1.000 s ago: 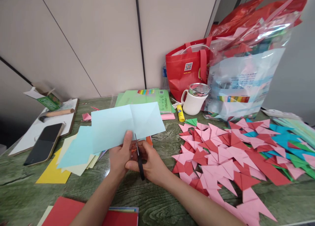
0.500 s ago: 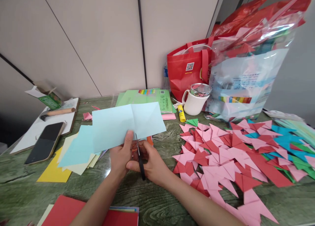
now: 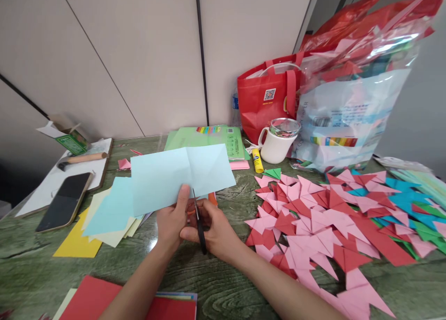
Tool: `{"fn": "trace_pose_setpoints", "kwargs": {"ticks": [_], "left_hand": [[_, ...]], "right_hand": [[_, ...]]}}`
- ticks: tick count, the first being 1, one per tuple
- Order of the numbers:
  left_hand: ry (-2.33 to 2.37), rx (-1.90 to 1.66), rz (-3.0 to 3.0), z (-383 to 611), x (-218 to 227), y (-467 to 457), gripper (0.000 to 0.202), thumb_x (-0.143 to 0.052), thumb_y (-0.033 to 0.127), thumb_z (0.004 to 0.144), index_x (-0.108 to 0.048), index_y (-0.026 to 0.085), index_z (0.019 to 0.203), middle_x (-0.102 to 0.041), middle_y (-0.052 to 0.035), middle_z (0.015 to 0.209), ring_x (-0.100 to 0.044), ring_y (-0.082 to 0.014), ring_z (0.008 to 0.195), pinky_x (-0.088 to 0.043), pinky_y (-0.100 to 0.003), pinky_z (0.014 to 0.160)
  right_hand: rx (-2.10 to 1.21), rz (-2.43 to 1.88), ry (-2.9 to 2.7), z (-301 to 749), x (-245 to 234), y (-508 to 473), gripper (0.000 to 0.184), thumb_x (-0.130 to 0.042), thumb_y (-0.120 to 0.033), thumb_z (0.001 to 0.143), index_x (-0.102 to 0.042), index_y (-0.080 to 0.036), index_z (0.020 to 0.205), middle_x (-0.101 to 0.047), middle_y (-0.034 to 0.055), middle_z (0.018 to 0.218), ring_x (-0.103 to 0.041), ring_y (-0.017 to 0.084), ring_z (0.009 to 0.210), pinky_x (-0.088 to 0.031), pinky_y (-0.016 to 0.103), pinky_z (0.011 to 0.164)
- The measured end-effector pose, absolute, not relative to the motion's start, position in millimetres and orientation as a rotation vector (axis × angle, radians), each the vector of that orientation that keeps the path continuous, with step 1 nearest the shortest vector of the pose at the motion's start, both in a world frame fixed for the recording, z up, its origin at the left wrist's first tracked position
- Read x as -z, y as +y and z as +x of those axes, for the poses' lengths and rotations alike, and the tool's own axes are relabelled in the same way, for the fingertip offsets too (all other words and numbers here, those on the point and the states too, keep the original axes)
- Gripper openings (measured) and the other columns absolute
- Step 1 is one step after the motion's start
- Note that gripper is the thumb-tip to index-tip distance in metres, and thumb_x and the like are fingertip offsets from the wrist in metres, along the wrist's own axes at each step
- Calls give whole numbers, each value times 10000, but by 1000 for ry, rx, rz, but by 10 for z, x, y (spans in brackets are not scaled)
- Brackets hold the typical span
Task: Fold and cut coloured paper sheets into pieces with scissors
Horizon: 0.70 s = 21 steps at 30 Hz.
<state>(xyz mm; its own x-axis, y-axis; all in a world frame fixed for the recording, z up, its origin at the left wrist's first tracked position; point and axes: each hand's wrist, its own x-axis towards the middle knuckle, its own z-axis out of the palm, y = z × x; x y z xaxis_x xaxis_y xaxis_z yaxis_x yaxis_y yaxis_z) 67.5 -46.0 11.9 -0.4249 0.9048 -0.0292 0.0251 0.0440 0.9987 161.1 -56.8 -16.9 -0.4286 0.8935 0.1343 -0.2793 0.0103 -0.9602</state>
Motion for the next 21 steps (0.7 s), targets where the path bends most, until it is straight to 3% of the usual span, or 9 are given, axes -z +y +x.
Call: {"fn": "trace_pose_setpoints", "kwargs": {"ticks": [5, 16, 21], "left_hand": [[1550, -1461, 943, 688, -128, -470, 332, -562, 436, 687, -663, 131, 772, -687, -75, 778, -630, -200, 745, -491, -292, 700], [1489, -1490, 872, 685, -121, -463, 331, -596, 427, 659, -664, 130, 788, -681, -73, 823, -619, -203, 799, -479, -281, 729], [1463, -1508, 820, 692, -102, -457, 371, -598, 448, 651, -654, 130, 834, -677, -68, 837, -619, -185, 758, -486, -261, 664]], "right_hand": [[-1586, -703, -1344, 1614, 180, -565, 442, -716, -414, 595, -503, -178, 902, -557, 9, 772, -529, 151, 696, -424, 279, 671], [-1565, -757, -1364, 1613, 171, -567, 394, -709, -420, 598, -518, -175, 840, -534, -3, 706, -487, 137, 638, -406, 251, 591], [-1568, -755, -1358, 1618, 187, -563, 392, -706, -428, 598, -525, -176, 839, -542, 0, 706, -493, 139, 640, -407, 253, 596]]}}
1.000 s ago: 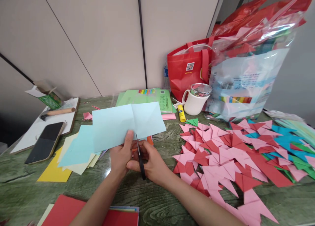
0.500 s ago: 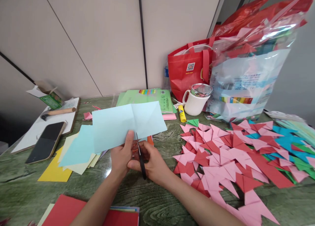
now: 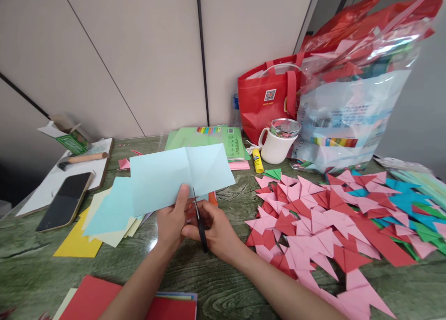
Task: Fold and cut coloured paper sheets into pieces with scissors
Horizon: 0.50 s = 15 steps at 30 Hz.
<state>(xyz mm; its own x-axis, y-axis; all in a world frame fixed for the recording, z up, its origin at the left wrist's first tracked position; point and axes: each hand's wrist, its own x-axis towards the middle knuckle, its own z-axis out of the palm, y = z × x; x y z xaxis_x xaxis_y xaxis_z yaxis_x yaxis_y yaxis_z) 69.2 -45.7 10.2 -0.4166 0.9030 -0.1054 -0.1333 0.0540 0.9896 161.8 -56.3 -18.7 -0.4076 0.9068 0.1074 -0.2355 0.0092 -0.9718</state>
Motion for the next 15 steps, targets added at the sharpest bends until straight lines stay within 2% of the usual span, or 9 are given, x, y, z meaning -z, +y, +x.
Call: {"fn": "trace_pose_setpoints", "kwargs": {"ticks": [5, 15], "left_hand": [[1431, -1485, 784, 689, -106, -458, 404, -606, 463, 633, -647, 117, 838, -672, -71, 794, -613, -178, 699, -484, -253, 601], [1222, -1500, 676, 684, -26, -444, 349, -620, 448, 626, -627, 131, 771, -639, -44, 669, -568, -140, 549, -443, -247, 515]], "right_hand": [[-1560, -739, -1343, 1618, 181, -560, 341, -716, -392, 599, -532, -177, 790, -526, -16, 685, -467, 115, 591, -405, 242, 592], [-1492, -797, -1367, 1601, 155, -566, 361, -691, -470, 594, -525, -179, 730, -462, -24, 623, -409, 104, 541, -385, 221, 518]]}}
